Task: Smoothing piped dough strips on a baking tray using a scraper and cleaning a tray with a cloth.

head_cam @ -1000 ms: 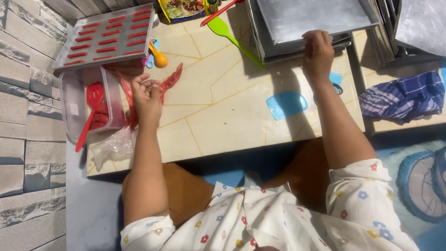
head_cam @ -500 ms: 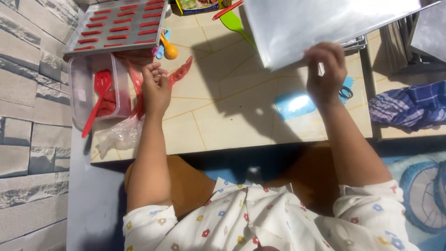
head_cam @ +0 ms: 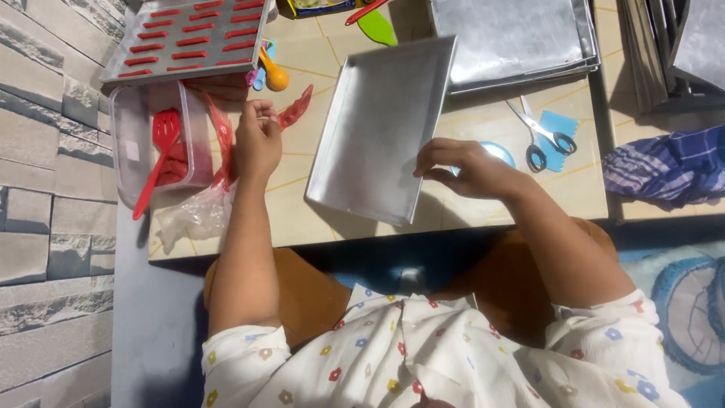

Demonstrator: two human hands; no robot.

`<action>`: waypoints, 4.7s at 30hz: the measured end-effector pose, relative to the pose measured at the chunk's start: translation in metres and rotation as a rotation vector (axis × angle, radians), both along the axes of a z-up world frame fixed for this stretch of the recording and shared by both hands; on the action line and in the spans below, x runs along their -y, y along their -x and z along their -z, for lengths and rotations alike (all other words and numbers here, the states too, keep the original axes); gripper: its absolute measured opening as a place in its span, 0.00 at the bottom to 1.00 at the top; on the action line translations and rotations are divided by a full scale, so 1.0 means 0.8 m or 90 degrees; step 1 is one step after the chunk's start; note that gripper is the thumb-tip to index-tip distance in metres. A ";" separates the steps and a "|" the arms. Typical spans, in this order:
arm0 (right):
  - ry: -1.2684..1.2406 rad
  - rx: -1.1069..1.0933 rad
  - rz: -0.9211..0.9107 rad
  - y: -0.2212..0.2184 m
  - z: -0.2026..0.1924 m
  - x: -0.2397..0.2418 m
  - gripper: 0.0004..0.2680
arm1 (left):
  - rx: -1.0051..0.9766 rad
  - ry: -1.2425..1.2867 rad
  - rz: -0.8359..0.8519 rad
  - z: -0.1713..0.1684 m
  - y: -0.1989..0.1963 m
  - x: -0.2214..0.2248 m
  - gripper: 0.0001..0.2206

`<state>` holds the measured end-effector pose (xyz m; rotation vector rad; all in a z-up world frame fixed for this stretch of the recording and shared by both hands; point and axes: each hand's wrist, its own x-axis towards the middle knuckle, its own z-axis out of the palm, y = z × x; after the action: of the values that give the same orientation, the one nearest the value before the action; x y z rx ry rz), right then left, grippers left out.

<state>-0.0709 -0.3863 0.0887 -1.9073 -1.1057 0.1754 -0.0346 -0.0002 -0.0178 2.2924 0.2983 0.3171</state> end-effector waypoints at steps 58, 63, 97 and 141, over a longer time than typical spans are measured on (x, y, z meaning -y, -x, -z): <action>0.031 -0.498 1.310 -0.028 0.242 0.453 0.24 | -0.336 -0.148 0.273 -0.070 0.025 0.049 0.20; 0.523 -0.006 1.260 -0.051 0.338 0.595 0.09 | -0.331 -0.145 0.276 -0.065 0.021 0.045 0.20; 0.418 0.232 0.196 -0.022 0.187 -0.192 0.20 | -0.202 0.060 0.230 0.047 -0.032 0.024 0.15; 0.490 0.328 0.519 -0.107 0.198 -0.108 0.26 | -0.097 -0.164 0.036 0.014 -0.003 0.087 0.07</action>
<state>0.0148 -0.2997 -0.0695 -3.0605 -0.4770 -0.4339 -0.0325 -0.0702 -0.0291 2.5799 0.2809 0.1597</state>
